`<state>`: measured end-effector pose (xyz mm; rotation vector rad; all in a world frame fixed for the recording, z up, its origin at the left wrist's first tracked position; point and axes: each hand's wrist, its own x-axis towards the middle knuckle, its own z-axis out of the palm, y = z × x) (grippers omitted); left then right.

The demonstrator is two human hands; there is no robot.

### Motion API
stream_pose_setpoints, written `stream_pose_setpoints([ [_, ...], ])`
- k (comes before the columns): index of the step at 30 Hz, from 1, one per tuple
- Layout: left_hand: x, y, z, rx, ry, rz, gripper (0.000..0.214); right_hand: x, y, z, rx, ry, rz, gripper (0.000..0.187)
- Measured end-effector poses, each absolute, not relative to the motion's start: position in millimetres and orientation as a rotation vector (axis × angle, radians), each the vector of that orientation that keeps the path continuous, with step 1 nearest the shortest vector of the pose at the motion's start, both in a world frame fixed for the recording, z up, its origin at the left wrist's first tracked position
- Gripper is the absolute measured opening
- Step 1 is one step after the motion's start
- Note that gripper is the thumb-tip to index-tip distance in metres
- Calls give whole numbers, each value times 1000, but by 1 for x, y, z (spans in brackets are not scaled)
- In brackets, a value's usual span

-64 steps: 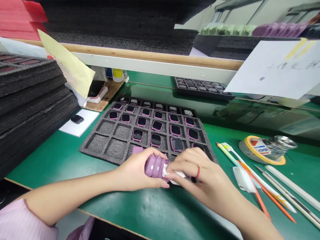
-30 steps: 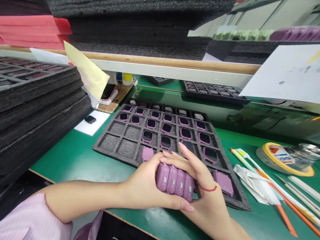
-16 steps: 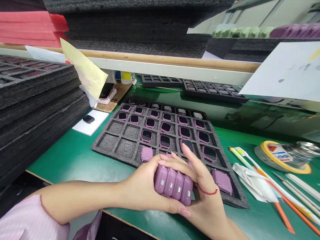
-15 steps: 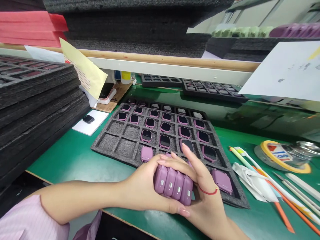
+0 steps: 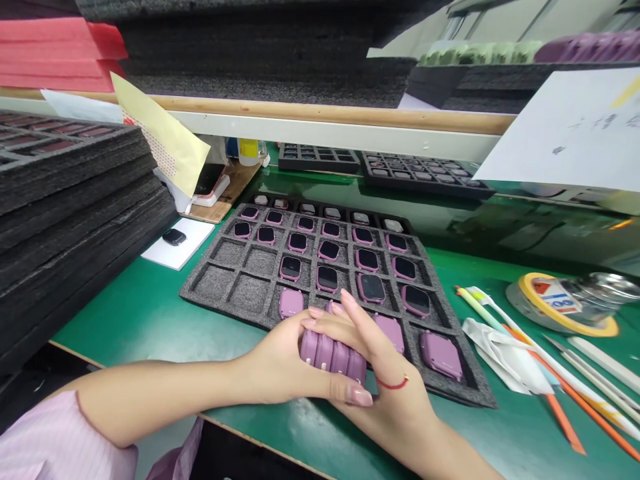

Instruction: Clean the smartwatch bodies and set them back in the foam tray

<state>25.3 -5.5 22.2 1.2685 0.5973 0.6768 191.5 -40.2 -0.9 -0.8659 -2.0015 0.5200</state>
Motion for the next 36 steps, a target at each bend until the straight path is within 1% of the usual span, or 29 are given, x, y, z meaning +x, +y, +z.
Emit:
stream_pose_setpoints([
  [2,24,-7,21,1289,650,694,49,192,-42,1,-862,-2036,490,95],
  [4,23,-10,20,1327,702,735,59,195,-43,5,-878,-1997,554,102],
  [5,21,-11,20,1350,707,755,61,196,-44,7,-884,-1941,616,101],
  [6,20,-13,20,1376,699,777,59,198,-44,8,-891,-1858,690,96],
  [9,18,-15,20,1494,636,825,53,202,-41,8,-936,-1543,890,64],
  [10,17,-16,19,1545,614,833,53,202,-39,7,-958,-1445,951,58],
  [13,15,-15,16,1699,520,873,52,201,-33,1,-968,-1266,1146,50],
  [16,14,-12,12,1810,455,920,51,198,-31,-2,-957,-1251,1305,51],
  [21,15,-10,12,1856,404,951,44,195,-37,1,-1003,-1208,1458,54],
  [25,15,-10,13,1914,480,958,44,196,-40,1,-1038,-1176,1598,57],
  [31,15,-13,13,1902,535,971,47,194,-35,-2,-1000,-1170,1672,66],
  [36,16,-11,13,1900,560,997,48,189,-39,8,-1030,-1126,1676,66],
])
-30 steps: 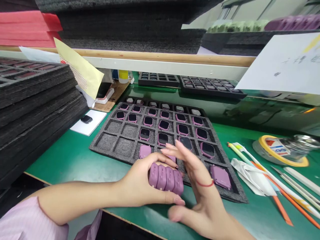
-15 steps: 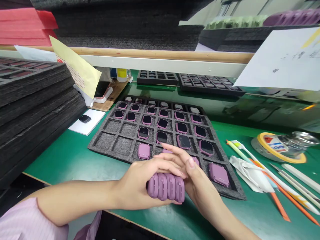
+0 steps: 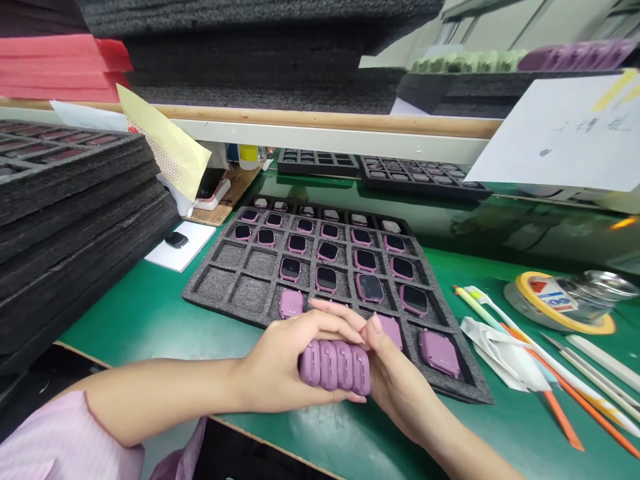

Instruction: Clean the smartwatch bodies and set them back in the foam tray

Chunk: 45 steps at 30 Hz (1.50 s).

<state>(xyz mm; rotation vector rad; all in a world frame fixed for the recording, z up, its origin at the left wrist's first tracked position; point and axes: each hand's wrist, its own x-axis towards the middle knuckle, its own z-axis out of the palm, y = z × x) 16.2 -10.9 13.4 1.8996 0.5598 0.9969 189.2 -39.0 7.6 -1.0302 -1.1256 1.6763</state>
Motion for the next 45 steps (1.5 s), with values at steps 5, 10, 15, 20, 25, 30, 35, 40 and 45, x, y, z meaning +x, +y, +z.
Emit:
stream_pose_setpoints([
  [5,18,-10,11,1864,563,999,52,190,-39,8,-1008,-1252,1638,73],
  [10,20,-9,12,1795,532,1036,49,188,-38,3,-956,-1248,1515,86],
  [15,19,-7,14,1837,532,990,41,188,-39,-5,-979,-1283,1460,94],
  [20,17,-6,13,1833,572,951,44,198,-37,-9,-1072,-1400,1298,77],
  [25,16,-6,14,1810,597,969,44,208,-39,0,-1032,-1665,724,69],
  [30,16,-7,9,1817,624,946,47,196,-44,8,-901,-1962,215,68],
  [35,15,-6,5,1777,559,935,63,183,-43,14,-891,-1995,193,40],
  [40,13,-8,6,1777,616,843,75,187,-43,16,-856,-1965,211,37],
  [45,14,-12,13,1870,634,842,69,190,-51,21,-766,-1941,248,43],
])
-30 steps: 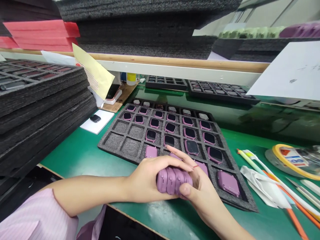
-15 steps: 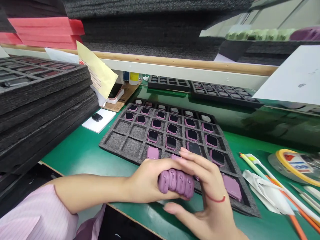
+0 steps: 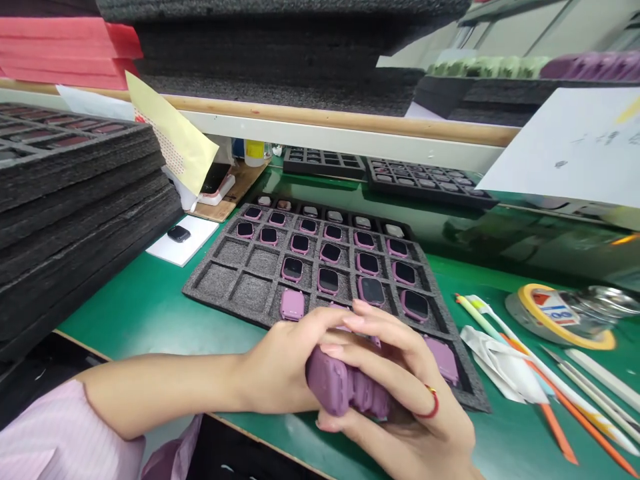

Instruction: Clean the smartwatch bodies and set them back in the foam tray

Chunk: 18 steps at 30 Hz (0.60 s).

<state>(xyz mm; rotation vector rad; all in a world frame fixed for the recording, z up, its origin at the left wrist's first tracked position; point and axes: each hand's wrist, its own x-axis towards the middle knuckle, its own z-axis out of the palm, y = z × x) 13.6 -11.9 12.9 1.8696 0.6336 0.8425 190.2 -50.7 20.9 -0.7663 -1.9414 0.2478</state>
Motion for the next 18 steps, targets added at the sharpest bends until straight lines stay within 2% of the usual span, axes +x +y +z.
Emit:
stream_pose_setpoints([
  [4,13,-8,17,1949,578,888,59,203,-54,34,-797,-1821,208,44],
  [8,10,-3,20,1952,625,922,63,235,-44,41,-937,-1698,191,38],
  [13,8,-4,21,1930,604,979,72,255,-30,43,-925,-1982,271,36],
  [18,8,-5,21,2007,606,1017,60,233,-32,39,-856,-2053,339,33],
])
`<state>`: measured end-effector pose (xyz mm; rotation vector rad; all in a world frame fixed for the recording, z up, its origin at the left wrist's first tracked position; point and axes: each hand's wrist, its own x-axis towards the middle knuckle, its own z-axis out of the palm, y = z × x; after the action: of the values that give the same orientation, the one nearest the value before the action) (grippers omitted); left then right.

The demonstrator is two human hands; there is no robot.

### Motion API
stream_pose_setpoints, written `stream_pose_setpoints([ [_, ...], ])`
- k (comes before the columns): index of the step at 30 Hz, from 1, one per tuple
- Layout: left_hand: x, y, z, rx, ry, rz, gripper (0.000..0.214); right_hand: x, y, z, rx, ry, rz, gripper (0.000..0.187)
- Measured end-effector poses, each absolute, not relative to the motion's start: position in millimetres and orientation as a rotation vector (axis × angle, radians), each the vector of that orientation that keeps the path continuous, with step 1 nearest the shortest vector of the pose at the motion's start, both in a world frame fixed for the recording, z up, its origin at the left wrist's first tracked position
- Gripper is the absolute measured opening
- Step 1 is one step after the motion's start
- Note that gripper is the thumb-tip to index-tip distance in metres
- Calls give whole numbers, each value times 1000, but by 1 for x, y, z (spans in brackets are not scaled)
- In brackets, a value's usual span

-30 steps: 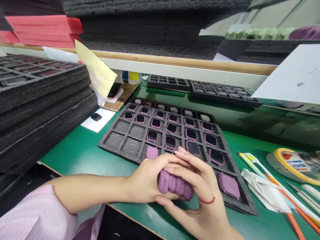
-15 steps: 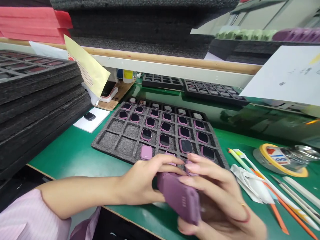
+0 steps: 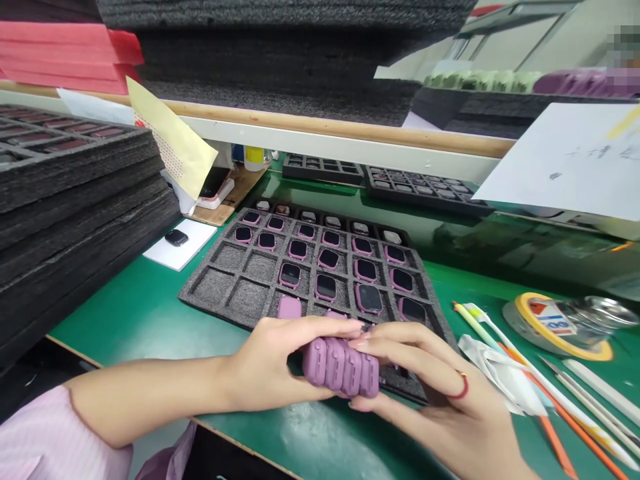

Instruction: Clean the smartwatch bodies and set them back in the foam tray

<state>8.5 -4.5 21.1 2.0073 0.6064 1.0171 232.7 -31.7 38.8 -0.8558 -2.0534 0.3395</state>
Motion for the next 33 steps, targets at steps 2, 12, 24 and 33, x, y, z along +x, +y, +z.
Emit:
stream_pose_setpoints([
  [2,8,-4,20,2040,622,1008,56,227,-34,34,-855,-2014,359,35],
  [12,6,0,16,1861,626,803,94,211,-43,18,-860,-1877,406,37],
  [24,18,-10,23,1234,599,718,57,220,-39,25,-704,-1847,622,33],
  [33,19,-10,17,836,532,564,62,223,-36,29,-688,-1755,661,18],
])
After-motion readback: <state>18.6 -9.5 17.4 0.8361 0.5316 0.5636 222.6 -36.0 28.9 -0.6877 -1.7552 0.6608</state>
